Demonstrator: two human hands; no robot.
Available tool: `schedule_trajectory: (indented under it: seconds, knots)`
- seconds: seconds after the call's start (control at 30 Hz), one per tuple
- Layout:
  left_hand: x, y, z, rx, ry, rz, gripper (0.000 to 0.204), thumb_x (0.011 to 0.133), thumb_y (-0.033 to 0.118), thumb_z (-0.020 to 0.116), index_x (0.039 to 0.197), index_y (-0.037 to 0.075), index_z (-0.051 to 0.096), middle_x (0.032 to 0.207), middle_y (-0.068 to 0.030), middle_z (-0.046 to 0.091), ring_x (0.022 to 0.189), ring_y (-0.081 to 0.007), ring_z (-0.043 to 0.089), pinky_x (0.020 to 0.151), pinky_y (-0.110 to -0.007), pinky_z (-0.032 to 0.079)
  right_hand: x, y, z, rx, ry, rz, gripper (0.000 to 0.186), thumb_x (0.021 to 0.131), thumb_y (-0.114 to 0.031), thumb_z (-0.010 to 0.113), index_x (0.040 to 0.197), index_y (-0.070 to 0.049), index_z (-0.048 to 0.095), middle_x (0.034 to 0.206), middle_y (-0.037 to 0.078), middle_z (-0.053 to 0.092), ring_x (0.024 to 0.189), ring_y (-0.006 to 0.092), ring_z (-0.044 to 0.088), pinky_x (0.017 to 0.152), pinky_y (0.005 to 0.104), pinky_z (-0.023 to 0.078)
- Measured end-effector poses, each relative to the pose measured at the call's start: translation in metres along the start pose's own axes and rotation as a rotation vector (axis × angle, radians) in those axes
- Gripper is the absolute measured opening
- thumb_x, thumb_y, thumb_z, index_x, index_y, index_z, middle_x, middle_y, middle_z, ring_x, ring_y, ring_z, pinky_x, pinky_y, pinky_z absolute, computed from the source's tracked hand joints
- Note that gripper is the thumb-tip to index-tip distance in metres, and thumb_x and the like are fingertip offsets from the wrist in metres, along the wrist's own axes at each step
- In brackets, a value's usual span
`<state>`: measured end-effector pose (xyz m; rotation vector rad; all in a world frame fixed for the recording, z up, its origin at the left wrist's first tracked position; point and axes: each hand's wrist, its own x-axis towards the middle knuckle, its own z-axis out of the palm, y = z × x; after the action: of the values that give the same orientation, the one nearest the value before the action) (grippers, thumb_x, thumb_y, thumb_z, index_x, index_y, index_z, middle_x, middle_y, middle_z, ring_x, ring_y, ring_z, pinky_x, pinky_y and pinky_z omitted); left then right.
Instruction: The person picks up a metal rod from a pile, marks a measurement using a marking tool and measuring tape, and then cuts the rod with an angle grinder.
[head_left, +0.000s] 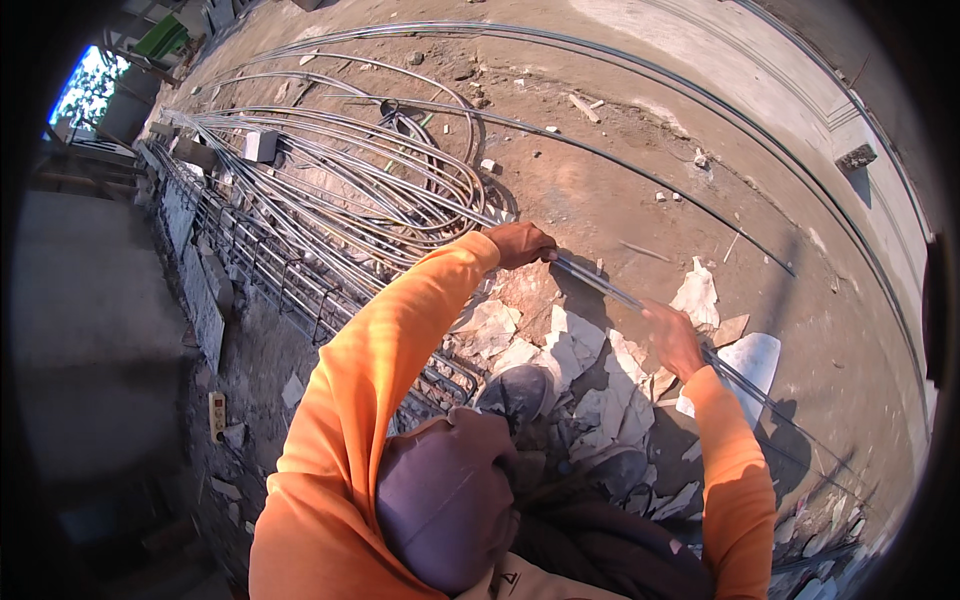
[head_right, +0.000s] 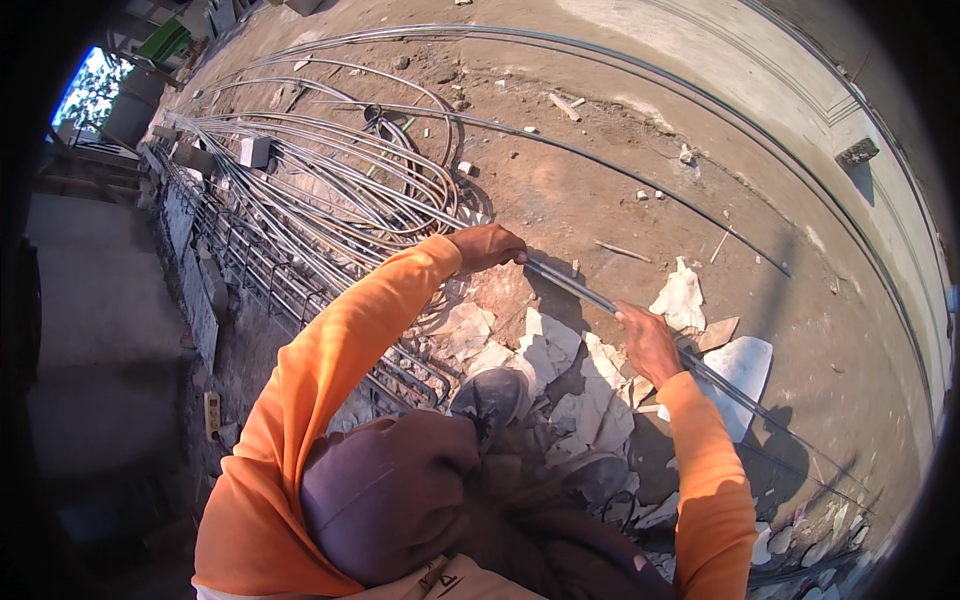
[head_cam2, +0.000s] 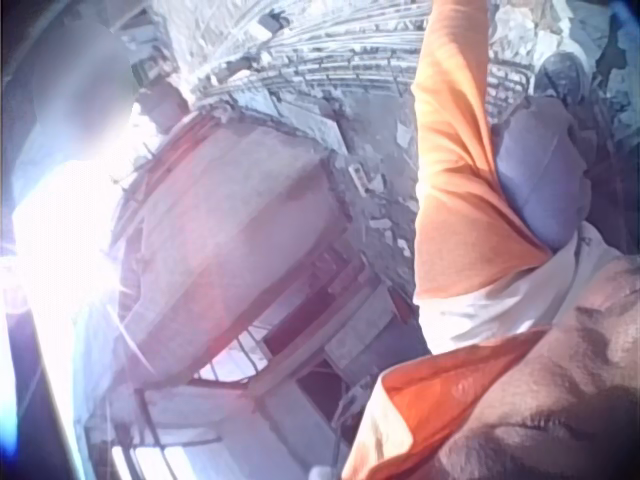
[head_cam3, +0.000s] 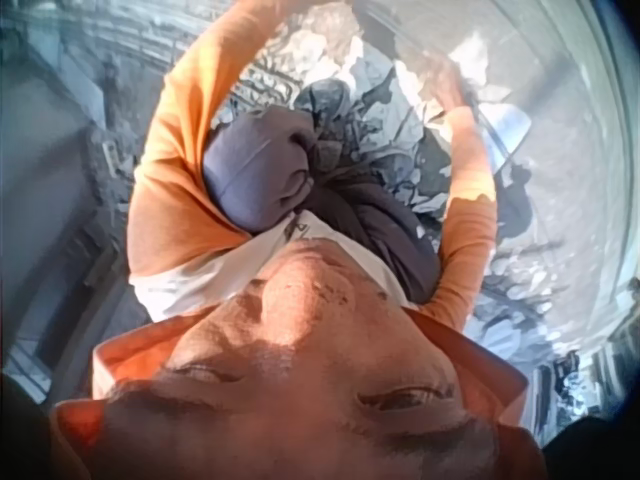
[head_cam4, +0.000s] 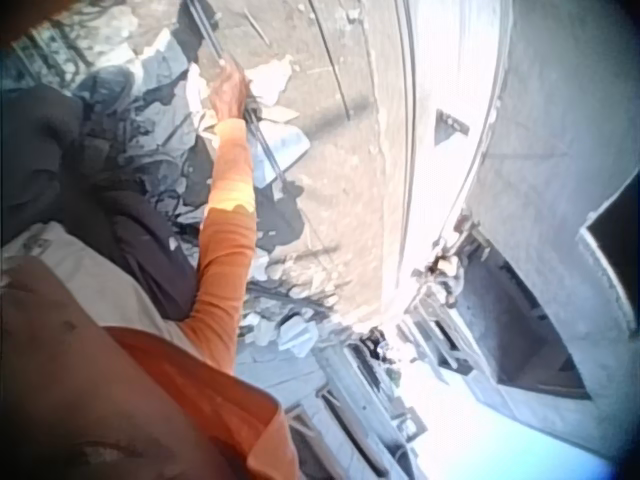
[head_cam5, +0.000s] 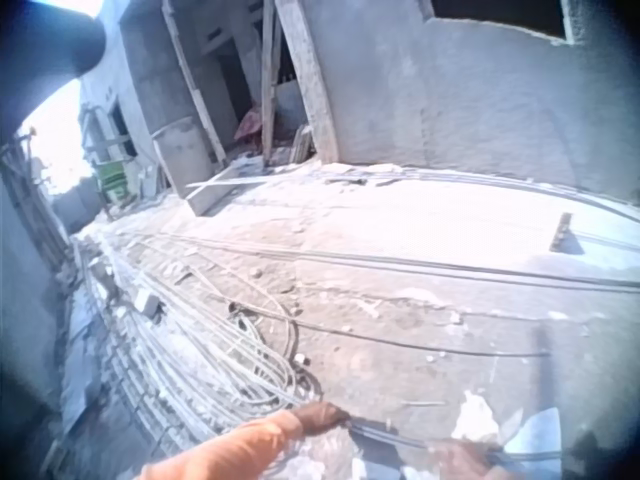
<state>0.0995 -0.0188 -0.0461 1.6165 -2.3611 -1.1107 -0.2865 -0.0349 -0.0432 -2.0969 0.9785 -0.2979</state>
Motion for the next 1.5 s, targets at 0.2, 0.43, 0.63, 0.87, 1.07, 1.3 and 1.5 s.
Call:
schedule_trajectory:
  seconds: [0.2,0.43,0.63,0.87,1.07,1.3,1.5]
  knots:
    - [0.033,0.031,-0.014,0.001,-0.06,-0.05,0.051,0.103,0.052,0.056,0.109,0.004,0.073,0.092,-0.0198,0.073,0.092,-0.0403,0.07,0.084,-0.05,0.053,0.001,0.009,-0.001,-0.051,-0.077,0.021,0.03,0.102,-0.017,0.049,0.121,-0.001,0.066,0.103,0.022,0.069,0.101,0.0416,0.067,0.093,0.0487,0.049]
    - [0.049,0.039,0.018,-0.009,-0.008,-0.045,0.04,0.102,0.038,0.064,0.1,-0.001,0.072,0.07,-0.0182,0.063,0.065,-0.0284,0.062,0.064,-0.041,0.047,-0.023,0.064,0.014,-0.322,0.037,0.003,0.026,0.088,-0.011,0.062,0.114,-0.01,0.06,0.108,0.011,0.067,0.112,0.0281,0.067,0.097,0.0476,0.043]
    - [0.035,0.092,0.029,-0.003,0.068,0.012,0.038,0.102,0.034,0.065,0.093,-0.002,0.074,0.061,-0.0156,0.059,0.056,-0.0199,0.055,0.057,-0.039,0.044,-0.077,-0.005,-0.033,-0.471,0.16,0.135,0.024,0.082,-0.014,0.066,0.104,-0.009,0.059,0.1,0.008,0.057,0.101,0.0248,0.059,0.099,0.0417,0.042]
    - [0.06,0.114,0.058,-0.1,-0.063,0.007,0.041,0.103,0.033,0.063,0.089,-0.004,0.072,0.066,-0.0119,0.063,0.06,-0.0156,0.055,0.057,-0.037,0.043,-0.104,-0.033,0.007,-0.526,0.701,0.026,0.032,0.086,-0.017,0.064,0.115,-0.003,0.063,0.113,0.013,0.055,0.111,0.0285,0.056,0.105,0.0458,0.04]
    - [0.076,0.16,0.079,-0.189,-0.13,-0.006,0.042,0.104,0.033,0.062,0.085,-0.003,0.072,0.064,-0.0069,0.064,0.06,-0.0121,0.057,0.057,-0.033,0.043,-0.148,-0.051,0.059,0.278,0.278,0.124,0.036,0.1,-0.023,0.062,0.131,-0.005,0.06,0.122,0.02,0.064,0.113,0.0387,0.063,0.098,0.0489,0.051]
    - [0.087,0.163,0.106,-0.2,-0.173,-0.119,0.048,0.103,0.04,0.063,0.085,-0.002,0.075,0.065,-0.0105,0.069,0.056,-0.0177,0.066,0.057,-0.034,0.051,-0.183,-0.041,0.089,0.41,0.202,0.35,0.025,0.1,-0.025,0.058,0.113,-0.005,0.067,0.102,0.021,0.07,0.099,0.0411,0.067,0.088,0.0541,0.051]
    - [0.083,0.158,0.101,-0.259,-0.126,-0.046,0.042,0.103,0.036,0.064,0.099,-0.004,0.075,0.074,-0.0115,0.073,0.061,-0.0186,0.07,0.06,-0.034,0.054,-0.172,-0.034,0.081,0.379,0.207,0.374,0.029,0.103,-0.027,0.059,0.123,-0.007,0.067,0.107,0.02,0.069,0.102,0.0408,0.066,0.09,0.0528,0.051]
